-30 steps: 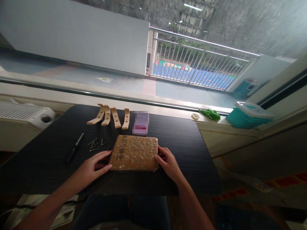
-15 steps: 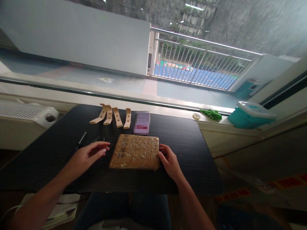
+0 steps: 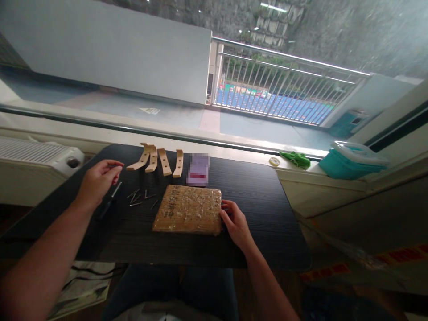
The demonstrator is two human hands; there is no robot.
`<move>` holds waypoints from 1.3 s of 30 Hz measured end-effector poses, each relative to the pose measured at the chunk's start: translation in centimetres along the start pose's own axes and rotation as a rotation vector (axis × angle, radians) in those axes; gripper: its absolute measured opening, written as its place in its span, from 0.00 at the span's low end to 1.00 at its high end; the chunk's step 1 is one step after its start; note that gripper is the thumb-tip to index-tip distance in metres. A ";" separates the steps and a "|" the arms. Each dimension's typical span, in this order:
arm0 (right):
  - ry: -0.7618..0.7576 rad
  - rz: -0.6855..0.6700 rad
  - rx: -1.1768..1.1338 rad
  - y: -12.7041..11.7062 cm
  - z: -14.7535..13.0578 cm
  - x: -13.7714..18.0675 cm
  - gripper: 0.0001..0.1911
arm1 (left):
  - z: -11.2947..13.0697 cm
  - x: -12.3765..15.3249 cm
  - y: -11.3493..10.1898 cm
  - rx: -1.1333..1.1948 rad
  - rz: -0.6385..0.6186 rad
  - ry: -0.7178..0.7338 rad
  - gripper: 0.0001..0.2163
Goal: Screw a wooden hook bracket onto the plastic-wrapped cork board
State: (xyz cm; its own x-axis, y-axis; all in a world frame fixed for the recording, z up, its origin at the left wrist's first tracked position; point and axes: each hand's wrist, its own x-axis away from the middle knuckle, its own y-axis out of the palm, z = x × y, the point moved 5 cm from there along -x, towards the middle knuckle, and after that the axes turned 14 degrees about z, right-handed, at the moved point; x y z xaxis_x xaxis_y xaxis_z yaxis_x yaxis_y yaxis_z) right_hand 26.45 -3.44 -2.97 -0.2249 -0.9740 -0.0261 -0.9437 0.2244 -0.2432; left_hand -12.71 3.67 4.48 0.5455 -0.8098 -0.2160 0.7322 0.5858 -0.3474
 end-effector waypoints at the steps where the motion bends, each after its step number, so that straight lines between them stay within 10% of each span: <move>1: 0.000 -0.001 0.000 0.0 0.0 0.0 0.22 | -0.5 -0.1 0.1 0.014 -0.018 -0.053 0.10; 9: 0.002 0.005 -0.017 0.0 0.3 0.0 0.23 | -2.0 -0.7 1.4 0.050 -0.108 -0.196 0.19; 39: -0.015 0.018 -0.019 0.0 0.2 -0.1 0.23 | -3.1 -2.2 3.3 0.410 -0.030 -0.406 0.05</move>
State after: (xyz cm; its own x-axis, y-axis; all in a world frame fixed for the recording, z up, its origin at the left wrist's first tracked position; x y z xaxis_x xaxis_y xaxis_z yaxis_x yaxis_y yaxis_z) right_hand 26.56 -3.38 -3.20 -0.2384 -0.9701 -0.0449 -0.9441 0.2423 -0.2236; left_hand -12.78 7.30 1.01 0.5752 -0.7971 0.1839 0.8041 0.5922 0.0518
